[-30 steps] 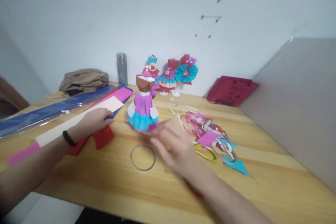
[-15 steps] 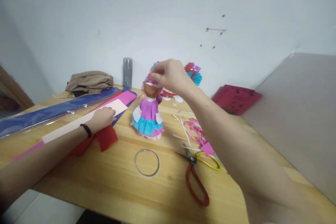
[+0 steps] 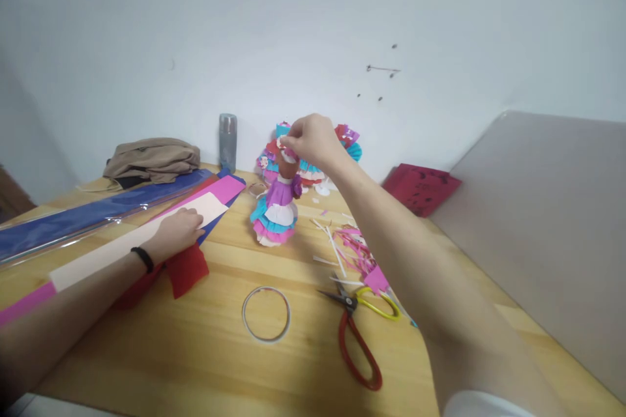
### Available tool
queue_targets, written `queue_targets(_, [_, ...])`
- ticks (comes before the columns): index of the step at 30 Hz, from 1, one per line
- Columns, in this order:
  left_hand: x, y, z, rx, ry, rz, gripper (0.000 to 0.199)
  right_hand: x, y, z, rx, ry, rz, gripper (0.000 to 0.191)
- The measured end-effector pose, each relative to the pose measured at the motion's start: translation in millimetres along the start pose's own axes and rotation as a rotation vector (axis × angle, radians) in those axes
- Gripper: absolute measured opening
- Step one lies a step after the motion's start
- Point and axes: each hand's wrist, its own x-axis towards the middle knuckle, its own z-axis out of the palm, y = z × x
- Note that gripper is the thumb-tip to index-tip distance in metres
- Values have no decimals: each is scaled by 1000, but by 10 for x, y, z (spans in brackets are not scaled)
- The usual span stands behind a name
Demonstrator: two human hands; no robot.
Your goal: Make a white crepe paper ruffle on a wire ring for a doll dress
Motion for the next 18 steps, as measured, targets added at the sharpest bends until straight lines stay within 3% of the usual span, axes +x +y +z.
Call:
queue_targets(11, [25, -67, 13, -51, 48, -31, 25, 6, 39, 73, 23, 24, 112, 20])
queue_targets(18, [96, -238, 47, -70, 66, -144, 40, -54, 36, 86, 68, 8, 112, 20])
